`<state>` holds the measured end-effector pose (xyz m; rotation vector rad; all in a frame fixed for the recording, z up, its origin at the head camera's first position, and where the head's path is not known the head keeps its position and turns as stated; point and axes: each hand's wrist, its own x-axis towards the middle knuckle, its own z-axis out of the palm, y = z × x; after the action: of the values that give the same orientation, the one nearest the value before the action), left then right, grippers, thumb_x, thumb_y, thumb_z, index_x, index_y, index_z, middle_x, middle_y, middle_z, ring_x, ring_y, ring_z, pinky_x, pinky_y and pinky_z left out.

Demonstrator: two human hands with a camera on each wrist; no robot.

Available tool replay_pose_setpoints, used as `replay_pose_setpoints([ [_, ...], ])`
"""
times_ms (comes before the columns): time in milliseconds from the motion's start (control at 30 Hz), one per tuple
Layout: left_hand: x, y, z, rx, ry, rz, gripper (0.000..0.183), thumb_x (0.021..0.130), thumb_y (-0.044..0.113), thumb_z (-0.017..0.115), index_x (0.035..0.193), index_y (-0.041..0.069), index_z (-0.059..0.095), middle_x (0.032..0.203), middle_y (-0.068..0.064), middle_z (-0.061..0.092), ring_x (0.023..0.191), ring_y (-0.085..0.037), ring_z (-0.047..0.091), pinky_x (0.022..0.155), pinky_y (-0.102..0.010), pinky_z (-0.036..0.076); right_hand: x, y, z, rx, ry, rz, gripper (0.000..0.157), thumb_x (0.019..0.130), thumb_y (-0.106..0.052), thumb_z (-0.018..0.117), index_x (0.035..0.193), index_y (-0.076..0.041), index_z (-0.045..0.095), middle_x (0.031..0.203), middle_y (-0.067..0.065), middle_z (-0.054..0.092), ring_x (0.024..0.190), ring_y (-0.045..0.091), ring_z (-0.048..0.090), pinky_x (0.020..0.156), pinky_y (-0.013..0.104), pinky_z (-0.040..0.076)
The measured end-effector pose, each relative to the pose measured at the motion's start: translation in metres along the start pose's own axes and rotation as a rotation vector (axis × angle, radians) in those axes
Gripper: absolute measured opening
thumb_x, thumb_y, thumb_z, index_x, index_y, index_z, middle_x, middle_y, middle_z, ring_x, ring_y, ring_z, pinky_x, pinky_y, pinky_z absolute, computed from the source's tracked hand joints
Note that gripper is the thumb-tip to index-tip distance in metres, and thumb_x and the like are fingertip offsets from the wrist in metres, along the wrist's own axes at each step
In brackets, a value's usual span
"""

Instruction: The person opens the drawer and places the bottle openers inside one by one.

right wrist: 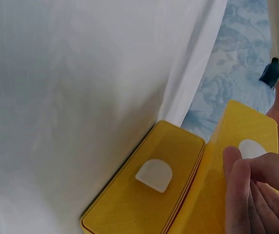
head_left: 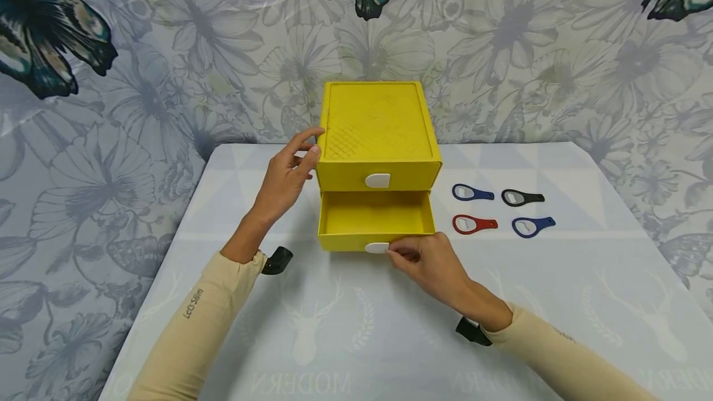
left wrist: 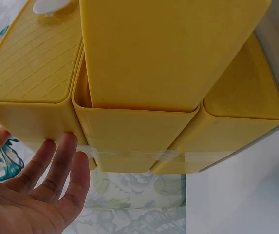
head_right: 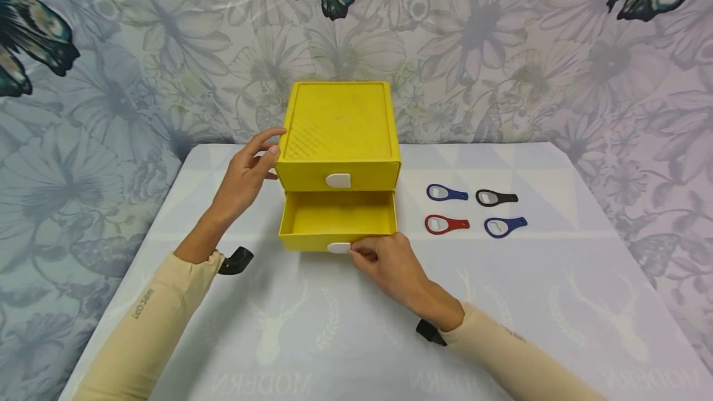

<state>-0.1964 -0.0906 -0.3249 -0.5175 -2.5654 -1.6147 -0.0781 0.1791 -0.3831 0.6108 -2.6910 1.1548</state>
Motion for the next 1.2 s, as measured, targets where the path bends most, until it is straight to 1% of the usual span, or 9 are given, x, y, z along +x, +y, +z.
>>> replay_pose_setpoints([
  [167, 0.0, -0.001, 0.0, 0.001, 0.007, 0.006, 0.047, 0.105, 0.05, 0.045, 0.15, 0.035, 0.045, 0.136, -0.013, 0.056, 0.099, -0.03, 0.064, 0.087, -0.049, 0.055, -0.013, -0.007, 0.001, 0.008, -0.012, 0.0, 0.002, 0.085, -0.01, 0.079, 0.087, -0.01, 0.08, 0.078, -0.005, 0.075, 0.067, -0.004, 0.066, 0.063, 0.015, 0.055],
  [300, 0.0, -0.002, 0.001, 0.002, -0.004, 0.011, 0.047, 0.105, 0.049, 0.045, 0.15, 0.036, 0.044, 0.136, -0.012, 0.056, 0.099, -0.029, 0.064, 0.087, -0.047, 0.055, -0.024, -0.011, 0.002, 0.017, -0.03, -0.005, 0.004, 0.086, -0.011, 0.079, 0.088, -0.007, 0.08, 0.078, -0.004, 0.075, 0.067, -0.005, 0.065, 0.062, 0.014, 0.055],
  [533, 0.001, -0.003, -0.001, -0.006, -0.003, 0.024, 0.046, 0.105, 0.047, 0.045, 0.15, 0.036, 0.044, 0.136, -0.013, 0.056, 0.1, -0.031, 0.065, 0.088, -0.051, 0.055, -0.033, -0.015, 0.004, 0.005, -0.033, -0.049, 0.003, 0.087, -0.01, 0.077, 0.087, -0.008, 0.079, 0.078, -0.005, 0.074, 0.066, -0.005, 0.064, 0.062, 0.012, 0.054],
  [633, 0.001, -0.003, -0.001, -0.001, -0.001, 0.033, 0.046, 0.105, 0.047, 0.046, 0.149, 0.034, 0.045, 0.135, -0.014, 0.056, 0.099, -0.031, 0.065, 0.088, -0.052, 0.055, -0.037, -0.017, 0.005, 0.0, -0.035, -0.042, 0.001, 0.086, -0.008, 0.078, 0.087, -0.009, 0.079, 0.078, -0.005, 0.074, 0.066, -0.006, 0.063, 0.062, 0.012, 0.054],
  [733, 0.001, -0.003, -0.001, 0.015, -0.001, 0.039, 0.046, 0.105, 0.047, 0.046, 0.149, 0.032, 0.045, 0.134, -0.015, 0.057, 0.097, -0.031, 0.065, 0.087, -0.05, 0.055, -0.041, -0.017, 0.006, 0.005, -0.042, -0.037, 0.002, 0.086, -0.008, 0.079, 0.087, -0.008, 0.079, 0.078, -0.004, 0.074, 0.066, -0.006, 0.063, 0.062, 0.012, 0.053],
  [833, 0.001, -0.003, -0.001, 0.031, -0.004, 0.049, 0.045, 0.106, 0.045, 0.045, 0.149, 0.03, 0.045, 0.133, -0.015, 0.058, 0.097, -0.031, 0.066, 0.087, -0.045, 0.053, -0.045, -0.017, 0.007, 0.012, -0.043, -0.032, 0.001, 0.086, -0.008, 0.079, 0.087, -0.008, 0.079, 0.077, -0.004, 0.074, 0.066, -0.007, 0.063, 0.061, 0.011, 0.053],
  [933, 0.002, -0.002, -0.002, 0.041, -0.006, 0.057, 0.045, 0.107, 0.044, 0.043, 0.149, 0.029, 0.045, 0.133, -0.016, 0.058, 0.099, -0.031, 0.066, 0.084, -0.044, 0.051, -0.047, -0.017, 0.008, 0.019, -0.035, -0.032, 0.003, 0.084, -0.006, 0.079, 0.086, -0.009, 0.079, 0.077, -0.004, 0.074, 0.066, -0.007, 0.063, 0.061, 0.011, 0.053],
  [1000, 0.003, -0.002, -0.002, 0.038, -0.005, 0.058, 0.044, 0.107, 0.044, 0.044, 0.148, 0.029, 0.045, 0.132, -0.015, 0.058, 0.099, -0.031, 0.066, 0.079, -0.043, 0.05, -0.048, -0.017, 0.009, 0.021, -0.032, -0.035, 0.006, 0.083, -0.005, 0.08, 0.086, -0.01, 0.079, 0.077, -0.004, 0.074, 0.066, -0.007, 0.062, 0.061, 0.011, 0.053],
  [1200, 0.004, -0.002, -0.001, 0.025, -0.01, 0.055, 0.045, 0.106, 0.043, 0.046, 0.148, 0.029, 0.045, 0.129, -0.016, 0.059, 0.102, -0.031, 0.066, 0.073, -0.041, 0.047, -0.049, -0.017, 0.008, 0.018, -0.047, -0.035, 0.003, 0.084, -0.007, 0.08, 0.088, -0.008, 0.08, 0.077, -0.005, 0.074, 0.066, -0.007, 0.062, 0.06, 0.011, 0.053],
])
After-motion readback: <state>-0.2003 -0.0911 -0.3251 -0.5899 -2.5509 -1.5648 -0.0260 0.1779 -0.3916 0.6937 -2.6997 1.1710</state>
